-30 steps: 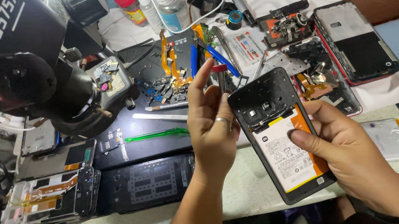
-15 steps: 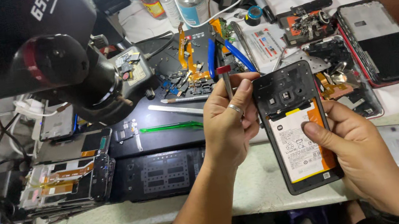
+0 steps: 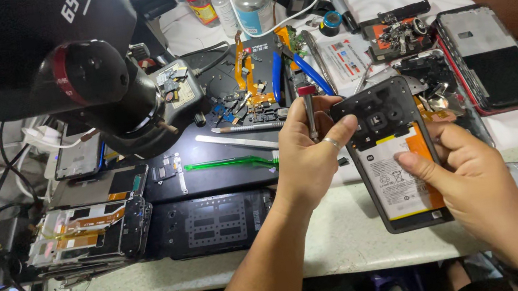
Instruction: The person uses a screwdriver to remove and reinsert small screws from a disassembled smartphone. They repeatedly pick up screws from the workbench, align them with screw holes on the phone, and tighten them. The phone remains open with the battery exposed throughout the clip.
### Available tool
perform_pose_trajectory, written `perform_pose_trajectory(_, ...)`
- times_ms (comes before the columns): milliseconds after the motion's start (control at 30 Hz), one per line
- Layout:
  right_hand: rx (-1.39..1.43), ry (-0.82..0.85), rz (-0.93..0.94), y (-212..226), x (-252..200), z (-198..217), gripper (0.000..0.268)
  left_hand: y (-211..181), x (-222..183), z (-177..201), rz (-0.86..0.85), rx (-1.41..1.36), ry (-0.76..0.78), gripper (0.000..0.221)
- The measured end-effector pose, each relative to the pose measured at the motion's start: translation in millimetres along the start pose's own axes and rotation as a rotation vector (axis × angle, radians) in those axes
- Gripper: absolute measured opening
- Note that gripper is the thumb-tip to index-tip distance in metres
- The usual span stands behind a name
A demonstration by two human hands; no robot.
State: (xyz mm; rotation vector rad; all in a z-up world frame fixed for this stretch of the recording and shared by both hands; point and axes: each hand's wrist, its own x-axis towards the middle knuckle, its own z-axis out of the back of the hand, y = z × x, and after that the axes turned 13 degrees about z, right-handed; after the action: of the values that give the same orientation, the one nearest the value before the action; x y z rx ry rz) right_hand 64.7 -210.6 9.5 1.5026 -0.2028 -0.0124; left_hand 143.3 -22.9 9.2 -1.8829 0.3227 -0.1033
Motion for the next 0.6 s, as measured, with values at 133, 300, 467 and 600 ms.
perform_pose_trajectory(133, -0.038, 0.032, 0.083, -6, 4, 7, 0.029, 2, 0, -2, 0.041, -0.029, 0.069, 0.024)
perform_pose_trajectory(300, 0.073, 0.008, 0.013, -16, 4, 9, 0.028, 10, 0, -7, 0.112, -0.102, 0.160, 0.021)
perform_pose_trajectory(467, 0.191, -0.008, -0.053, -15, 1, 7, 0.026, 13, 6, -3, 0.190, -0.221, 0.180, 0.016)
perform_pose_trajectory(600, 0.232, 0.018, -0.051, -12, 2, 6, 0.026, 14, 8, -1, 0.219, -0.231, 0.174, 0.017)
